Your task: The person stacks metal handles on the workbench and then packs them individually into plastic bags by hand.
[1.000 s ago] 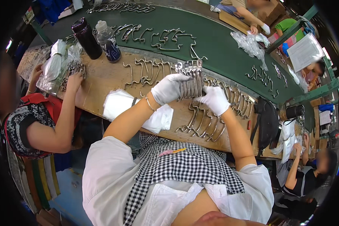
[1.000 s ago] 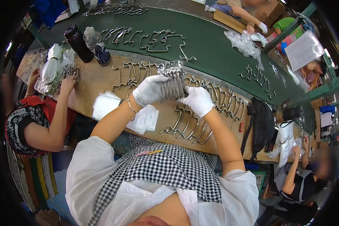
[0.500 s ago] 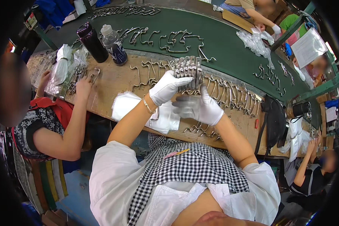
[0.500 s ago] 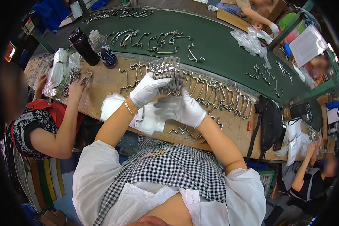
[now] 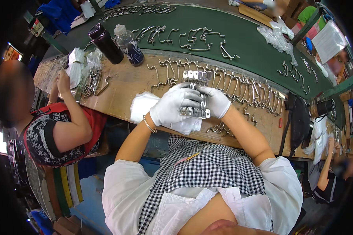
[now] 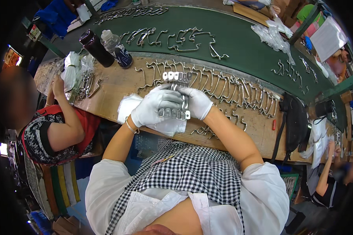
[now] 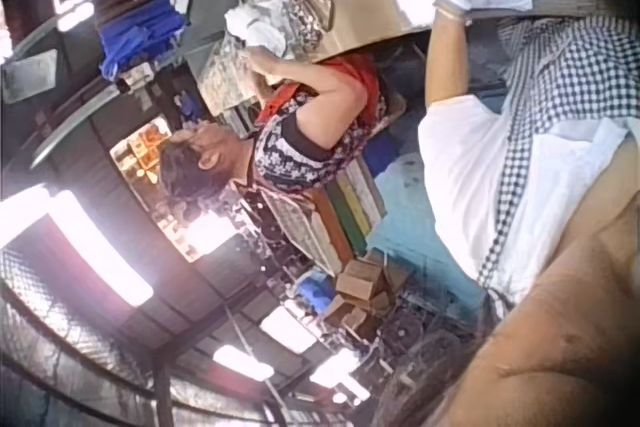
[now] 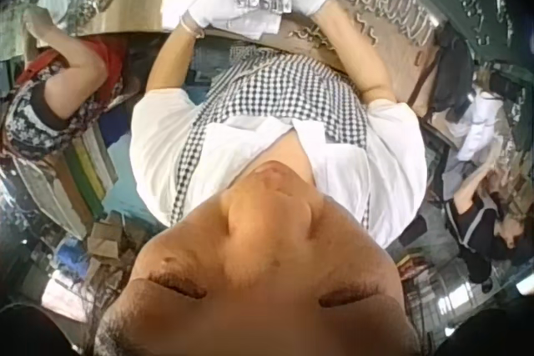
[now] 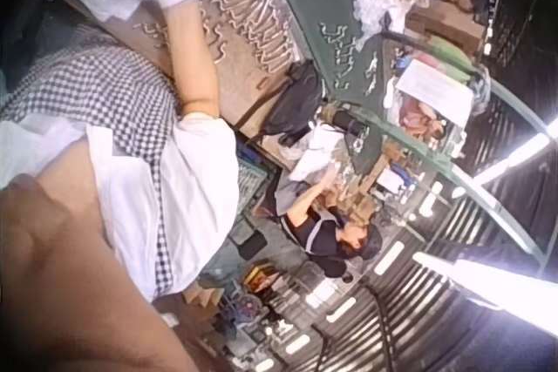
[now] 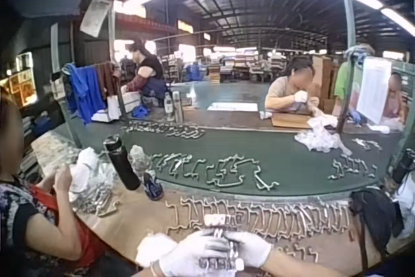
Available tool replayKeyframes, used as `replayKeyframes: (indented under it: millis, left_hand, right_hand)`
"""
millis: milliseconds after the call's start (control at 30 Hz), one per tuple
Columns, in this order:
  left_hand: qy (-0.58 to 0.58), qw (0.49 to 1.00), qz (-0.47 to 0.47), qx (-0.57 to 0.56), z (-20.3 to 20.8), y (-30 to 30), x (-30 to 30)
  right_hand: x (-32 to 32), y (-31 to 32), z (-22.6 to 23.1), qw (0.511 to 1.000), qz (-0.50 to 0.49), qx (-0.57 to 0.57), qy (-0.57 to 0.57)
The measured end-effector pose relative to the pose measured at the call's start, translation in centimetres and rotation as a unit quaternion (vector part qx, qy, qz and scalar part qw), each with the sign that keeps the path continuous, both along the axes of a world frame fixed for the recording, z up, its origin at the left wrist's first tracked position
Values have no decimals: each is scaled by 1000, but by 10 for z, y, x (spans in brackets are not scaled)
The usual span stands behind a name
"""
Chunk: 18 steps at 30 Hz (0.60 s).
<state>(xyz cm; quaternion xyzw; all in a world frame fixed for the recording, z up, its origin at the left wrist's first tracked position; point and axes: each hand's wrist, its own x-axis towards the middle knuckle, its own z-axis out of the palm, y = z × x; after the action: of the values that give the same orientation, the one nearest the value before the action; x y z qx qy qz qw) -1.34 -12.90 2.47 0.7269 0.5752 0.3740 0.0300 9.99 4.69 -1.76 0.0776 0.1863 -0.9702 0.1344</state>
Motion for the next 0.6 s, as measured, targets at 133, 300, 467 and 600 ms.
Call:
replayKeyframes:
  millis: [133,300,467,600]
  left_hand:
    - [-6,999,35,4,-5,-22,-2]
    - [5,997,72,1,-9,-45,-4]
    - [6,990,137,25,-9,-67,-8]
    - [36,961,271,49,-17,-89,-20]
  right_hand:
    - [-12,-9,-9,998,-8,63,-27]
    - [-27,-22,-19,998,29,53,0]
    - [-48,-39,-12,996,68,58,23]
    - [-85,-48,-6,982,73,174,15]
